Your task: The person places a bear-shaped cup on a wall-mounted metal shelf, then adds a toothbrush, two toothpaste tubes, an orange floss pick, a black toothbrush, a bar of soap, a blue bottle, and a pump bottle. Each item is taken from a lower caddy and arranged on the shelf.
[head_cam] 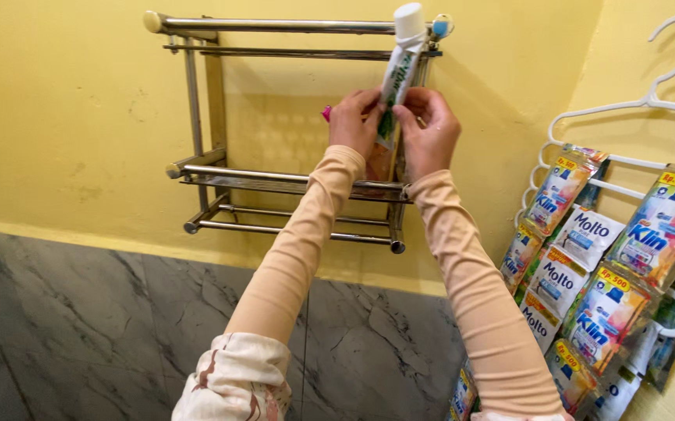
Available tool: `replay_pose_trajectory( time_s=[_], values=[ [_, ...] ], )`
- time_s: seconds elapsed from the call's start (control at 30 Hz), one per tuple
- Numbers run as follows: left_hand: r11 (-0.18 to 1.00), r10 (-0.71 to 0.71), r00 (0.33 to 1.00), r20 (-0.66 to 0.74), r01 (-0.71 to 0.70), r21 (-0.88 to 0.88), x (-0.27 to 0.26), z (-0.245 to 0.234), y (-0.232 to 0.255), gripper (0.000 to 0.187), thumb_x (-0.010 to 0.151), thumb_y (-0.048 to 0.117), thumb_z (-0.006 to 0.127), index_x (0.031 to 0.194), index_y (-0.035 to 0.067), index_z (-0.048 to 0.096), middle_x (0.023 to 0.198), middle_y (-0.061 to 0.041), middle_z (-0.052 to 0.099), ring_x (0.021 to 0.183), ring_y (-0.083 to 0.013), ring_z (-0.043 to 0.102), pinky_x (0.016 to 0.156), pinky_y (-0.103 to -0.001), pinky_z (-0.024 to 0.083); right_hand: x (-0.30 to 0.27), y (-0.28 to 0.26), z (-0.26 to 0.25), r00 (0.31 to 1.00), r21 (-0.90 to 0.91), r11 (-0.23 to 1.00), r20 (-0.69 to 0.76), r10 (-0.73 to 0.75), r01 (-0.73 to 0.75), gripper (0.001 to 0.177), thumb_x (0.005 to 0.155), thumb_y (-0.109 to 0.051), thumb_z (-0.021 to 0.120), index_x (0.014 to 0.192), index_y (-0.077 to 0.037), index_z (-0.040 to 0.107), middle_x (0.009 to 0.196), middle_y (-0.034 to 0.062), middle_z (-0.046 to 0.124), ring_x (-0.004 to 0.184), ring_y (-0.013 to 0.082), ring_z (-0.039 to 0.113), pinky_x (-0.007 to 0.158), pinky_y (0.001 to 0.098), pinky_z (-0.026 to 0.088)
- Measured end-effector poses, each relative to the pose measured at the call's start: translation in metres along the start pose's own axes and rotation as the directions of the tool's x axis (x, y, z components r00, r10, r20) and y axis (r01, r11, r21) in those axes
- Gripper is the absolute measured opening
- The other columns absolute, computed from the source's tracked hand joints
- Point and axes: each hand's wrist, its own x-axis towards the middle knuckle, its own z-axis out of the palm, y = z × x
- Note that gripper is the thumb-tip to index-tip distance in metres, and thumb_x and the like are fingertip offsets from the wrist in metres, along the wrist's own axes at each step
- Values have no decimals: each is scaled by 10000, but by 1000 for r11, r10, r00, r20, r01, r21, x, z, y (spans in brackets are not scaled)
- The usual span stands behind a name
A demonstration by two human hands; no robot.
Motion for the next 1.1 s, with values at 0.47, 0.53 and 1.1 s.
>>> replay_pose_trajectory(
  time_s=[0.47, 0.53, 1.1],
  values=[
    [991, -62, 998, 30, 58, 120, 9, 26, -35, 176, 766, 24, 630, 934, 54, 677, 840, -177, 657, 797, -330, 635, 699, -382, 502, 16, 33, 1, 998, -143, 990, 51, 28, -20, 170, 796, 34, 677, 938, 32, 583, 877, 87, 676, 793, 126, 659, 724, 249, 551],
    [990, -82, 996, 41, 77, 122, 10, 26, -38, 163, 769, 28, 623, 923, 52, 671, 837, -169, 661, 792, -320, 644, 698, -377, 506, 17, 33, 1, 998, -163, 987, 61, 14, -4, 165, 792, 34, 680, 924, 28, 581, 870, 84, 675, 787, 130, 662, 717, 252, 553],
    [966, -108, 991, 82, 85, 244, -3, 23, -53, 158, 789, 42, 590, 941, 39, 634, 846, -194, 644, 816, -399, 584, 669, -479, 440, 15, 45, 7, 993, -329, 943, 114, -8, 46, 207, 753, 11, 654, 936, 4, 558, 856, 103, 683, 777, 171, 686, 699, 296, 549]
  ],
)
